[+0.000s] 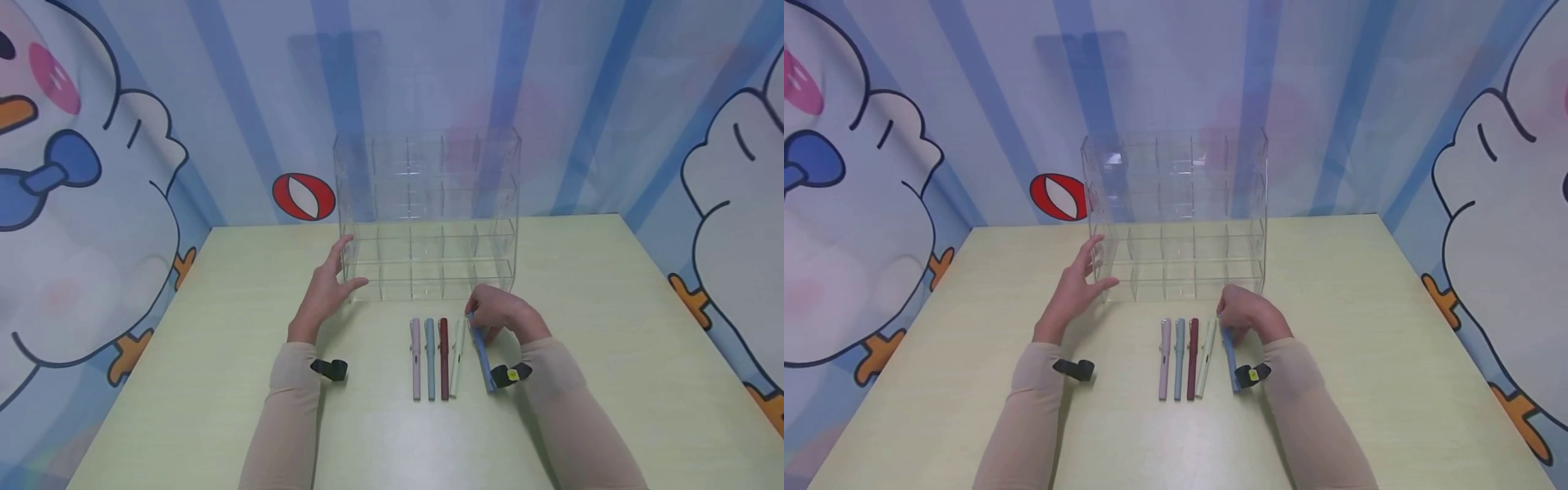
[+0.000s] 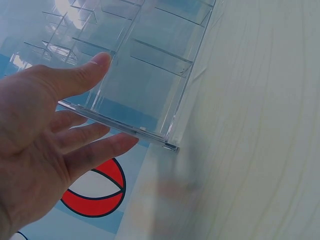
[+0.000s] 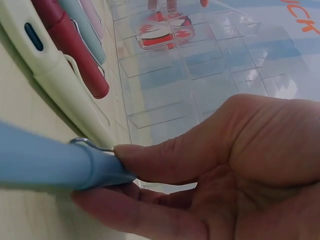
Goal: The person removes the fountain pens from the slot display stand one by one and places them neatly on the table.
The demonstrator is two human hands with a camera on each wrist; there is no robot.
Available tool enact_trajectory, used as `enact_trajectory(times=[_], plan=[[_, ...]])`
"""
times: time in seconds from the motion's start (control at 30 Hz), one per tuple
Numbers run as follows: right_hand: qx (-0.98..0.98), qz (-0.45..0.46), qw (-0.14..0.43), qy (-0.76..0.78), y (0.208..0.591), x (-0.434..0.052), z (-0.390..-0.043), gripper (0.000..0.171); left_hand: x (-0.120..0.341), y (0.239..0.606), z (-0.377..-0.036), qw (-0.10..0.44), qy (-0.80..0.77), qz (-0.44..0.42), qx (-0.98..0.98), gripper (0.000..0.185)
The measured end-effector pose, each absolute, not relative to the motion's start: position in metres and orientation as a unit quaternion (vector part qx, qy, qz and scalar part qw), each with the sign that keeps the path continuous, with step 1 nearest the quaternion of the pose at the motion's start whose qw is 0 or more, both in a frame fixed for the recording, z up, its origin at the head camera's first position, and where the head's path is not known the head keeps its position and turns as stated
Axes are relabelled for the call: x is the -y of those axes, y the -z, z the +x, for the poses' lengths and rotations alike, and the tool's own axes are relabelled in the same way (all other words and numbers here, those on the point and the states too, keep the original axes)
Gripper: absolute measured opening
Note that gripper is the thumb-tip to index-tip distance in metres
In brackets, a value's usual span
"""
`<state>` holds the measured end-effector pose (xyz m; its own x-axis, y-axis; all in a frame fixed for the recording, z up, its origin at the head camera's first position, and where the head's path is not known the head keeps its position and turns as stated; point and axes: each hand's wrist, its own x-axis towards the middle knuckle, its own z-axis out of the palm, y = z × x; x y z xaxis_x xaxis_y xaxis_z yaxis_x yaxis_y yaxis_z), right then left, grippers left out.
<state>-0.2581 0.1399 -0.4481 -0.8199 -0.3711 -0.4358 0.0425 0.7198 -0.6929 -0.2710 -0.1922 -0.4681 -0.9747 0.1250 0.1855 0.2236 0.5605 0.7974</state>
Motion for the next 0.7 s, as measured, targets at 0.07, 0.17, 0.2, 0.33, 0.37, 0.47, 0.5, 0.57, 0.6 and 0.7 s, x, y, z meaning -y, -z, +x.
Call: enact_trajectory(times=[0.07, 0.17, 0.2, 0.33, 0.37, 0.47, 0.5, 0.57, 0.6, 0.7], plan=[[-0.889, -0.094, 0.279, 0.351, 0.449, -0.138, -0.258, 0.024, 0.192, 0.468, -0.271, 0.055, 0.458, -0.099, 0.882, 0.089], [-0.895, -0.095, 0.272, 0.339, 0.45, -0.136, -0.258, 0.024, 0.193, 0.469, -0.272, 0.056, 0.457, -0.098, 0.882, 0.089], [-0.897, -0.097, 0.271, 0.336, 0.45, -0.135, -0.258, 0.023, 0.193, 0.469, -0.272, 0.055, 0.456, -0.098, 0.883, 0.089], [-0.901, -0.104, 0.266, 0.326, 0.45, -0.133, -0.257, 0.024, 0.192, 0.469, -0.271, 0.054, 0.457, -0.095, 0.883, 0.089], [-0.903, -0.108, 0.264, 0.323, 0.45, -0.133, -0.257, 0.025, 0.192, 0.469, -0.271, 0.054, 0.457, -0.095, 0.883, 0.089], [-0.907, -0.115, 0.257, 0.314, 0.45, -0.131, -0.257, 0.025, 0.192, 0.469, -0.271, 0.053, 0.458, -0.095, 0.882, 0.089], [-0.908, -0.117, 0.254, 0.311, 0.45, -0.131, -0.257, 0.026, 0.192, 0.469, -0.271, 0.053, 0.458, -0.096, 0.882, 0.089], [-0.91, -0.118, 0.251, 0.308, 0.45, -0.13, -0.256, 0.026, 0.192, 0.468, -0.271, 0.053, 0.457, -0.095, 0.883, 0.089], [-0.91, -0.116, 0.25, 0.31, 0.45, -0.129, -0.256, 0.026, 0.192, 0.469, -0.271, 0.053, 0.457, -0.095, 0.883, 0.089], [-0.908, -0.111, 0.248, 0.319, 0.45, -0.128, -0.255, 0.025, 0.192, 0.469, -0.272, 0.055, 0.458, -0.095, 0.882, 0.09]])
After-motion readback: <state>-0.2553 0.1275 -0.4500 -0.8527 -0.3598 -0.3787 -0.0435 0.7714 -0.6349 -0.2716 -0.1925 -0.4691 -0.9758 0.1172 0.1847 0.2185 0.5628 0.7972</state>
